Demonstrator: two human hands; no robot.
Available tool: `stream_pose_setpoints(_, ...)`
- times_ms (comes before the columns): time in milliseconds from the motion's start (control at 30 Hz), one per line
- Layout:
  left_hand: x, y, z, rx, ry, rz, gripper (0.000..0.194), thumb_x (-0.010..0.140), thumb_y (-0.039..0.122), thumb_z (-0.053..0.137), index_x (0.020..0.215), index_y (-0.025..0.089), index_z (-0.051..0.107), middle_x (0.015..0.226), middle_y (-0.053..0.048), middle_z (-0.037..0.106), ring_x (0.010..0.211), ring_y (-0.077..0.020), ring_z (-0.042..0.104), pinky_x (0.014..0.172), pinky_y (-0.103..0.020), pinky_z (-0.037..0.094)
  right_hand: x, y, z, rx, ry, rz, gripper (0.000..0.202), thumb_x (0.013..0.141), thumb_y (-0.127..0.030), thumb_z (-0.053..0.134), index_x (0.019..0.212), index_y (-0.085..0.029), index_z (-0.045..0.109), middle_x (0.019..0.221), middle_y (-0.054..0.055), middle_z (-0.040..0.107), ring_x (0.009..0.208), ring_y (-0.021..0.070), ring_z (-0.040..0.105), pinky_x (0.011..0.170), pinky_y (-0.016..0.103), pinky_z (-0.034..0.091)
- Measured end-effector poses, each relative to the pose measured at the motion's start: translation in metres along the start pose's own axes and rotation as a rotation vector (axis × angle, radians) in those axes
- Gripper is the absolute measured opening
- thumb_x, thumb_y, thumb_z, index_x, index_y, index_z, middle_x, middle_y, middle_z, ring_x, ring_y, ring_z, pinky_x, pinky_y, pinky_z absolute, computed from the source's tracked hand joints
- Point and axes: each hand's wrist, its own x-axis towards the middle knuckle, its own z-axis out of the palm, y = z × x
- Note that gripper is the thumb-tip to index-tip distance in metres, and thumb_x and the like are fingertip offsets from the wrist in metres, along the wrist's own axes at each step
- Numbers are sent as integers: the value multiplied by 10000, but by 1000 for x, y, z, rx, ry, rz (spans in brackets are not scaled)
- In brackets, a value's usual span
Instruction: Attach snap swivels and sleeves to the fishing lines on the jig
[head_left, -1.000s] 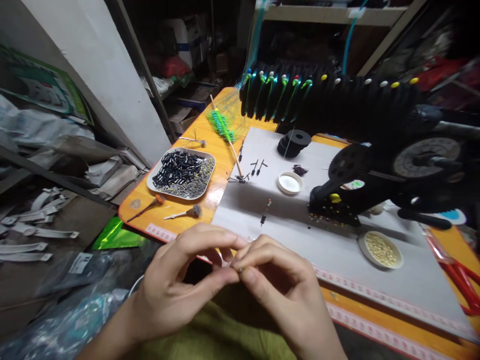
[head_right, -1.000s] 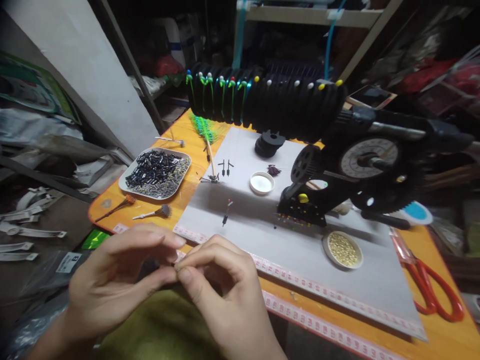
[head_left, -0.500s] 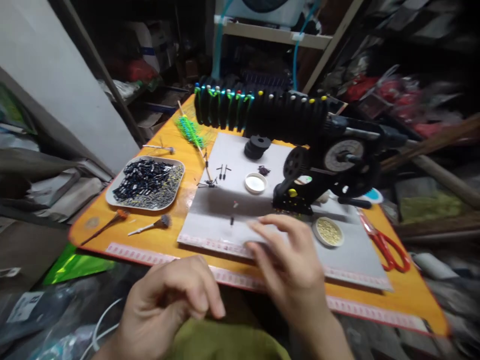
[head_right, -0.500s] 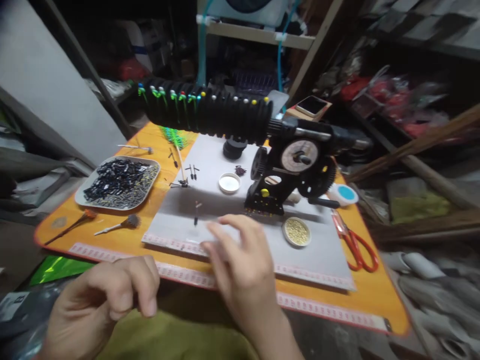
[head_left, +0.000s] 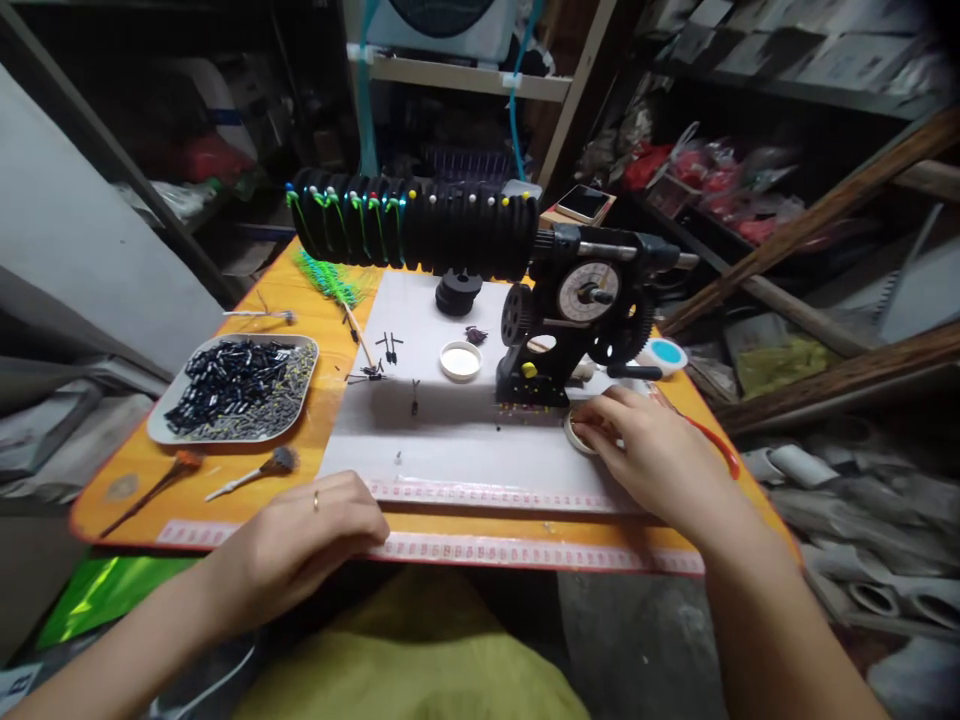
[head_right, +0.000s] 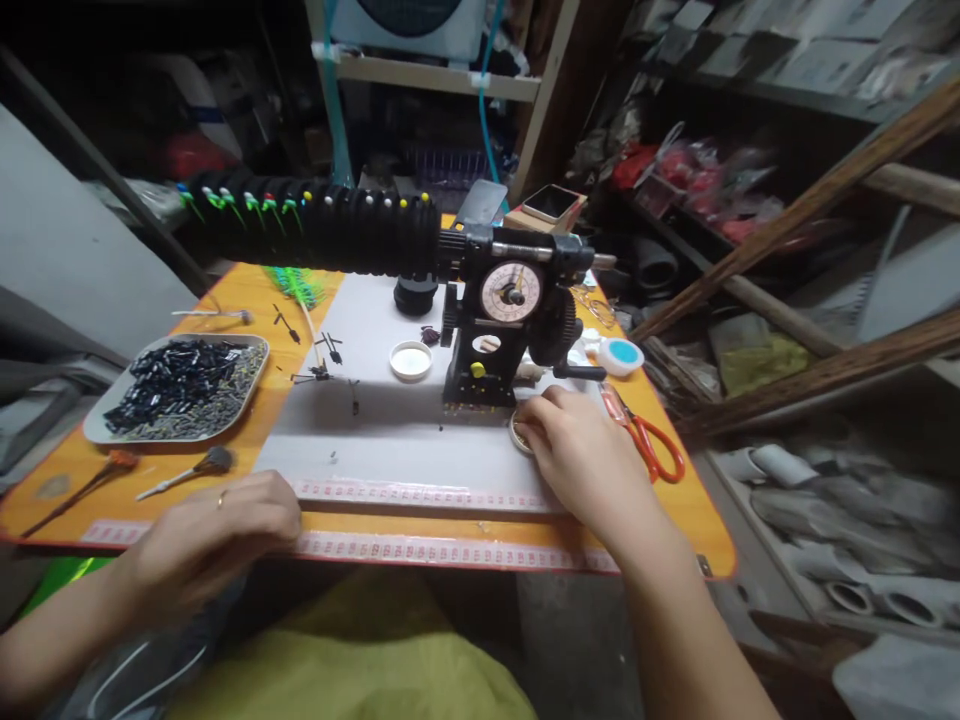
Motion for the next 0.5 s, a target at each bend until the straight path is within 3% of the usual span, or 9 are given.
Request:
stream_pose_setpoints(67, -1, -5, 0, 79, -13, 78, 253, 966, 268, 543, 959, 238, 794, 725, -92, 724, 686, -225, 622, 702, -334, 474, 0, -3, 3, 13, 13, 2, 157, 932, -232, 540, 875, -213, 685, 884, 62, 668, 787, 230, 639, 651, 332, 425)
stream_pose_setpoints(133, -3, -7, 1, 138, -159, 148, 238, 944, 247, 584, 1073, 239, 784, 808, -134, 763, 751, -257, 659, 739, -361, 484, -2, -2, 4, 21, 30, 7, 164, 931, -230, 535, 859, -207, 680, 858, 62, 672, 763, 234, 641, 653, 341, 422)
stream_pose_setpoints(167, -4, -7, 3, 156, -176, 168, 254, 941, 226, 587, 1111, 243, 774, 837, -146, 771, 776, -266, 667, 751, -371, 488, -3, -1, 4, 23, 41, 11, 171, 932, -231, 530, 843, -202, 673, 841, 66, 673, 755, 241, 640, 654, 348, 422)
stream_pose_setpoints(300, -8, 8, 24, -5, 73, 146, 329, 949, 117, 537, 1152, 297, 724, 778, -84, 738, 711, -214, 645, 697, -336, 493, -10, 1, 0, 38, 103, 16, 186, 941, -224, 487, 838, -187, 637, 831, 99, 683, 780, 279, 638, 674, 382, 441)
stream_pose_setpoints(400, -10, 21, 44, -249, 172, 48, 334, 927, 59, 542, 1129, 284, 686, 761, -50, 696, 691, -190, 647, 646, -306, 495, -14, -3, -1, 83, 163, 11, 155, 929, -195, 488, 885, -190, 637, 887, 97, 713, 831, 279, 660, 714, 390, 475)
stream_pose_setpoints(500, -8, 27, 57, -342, 301, -55, 256, 935, 70, 554, 1036, 257, 696, 735, -33, 669, 685, -179, 643, 644, -297, 502, -15, -5, 1, 134, 243, 42, 116, 894, -176, 543, 873, -195, 655, 858, 72, 736, 783, 257, 688, 693, 375, 502)
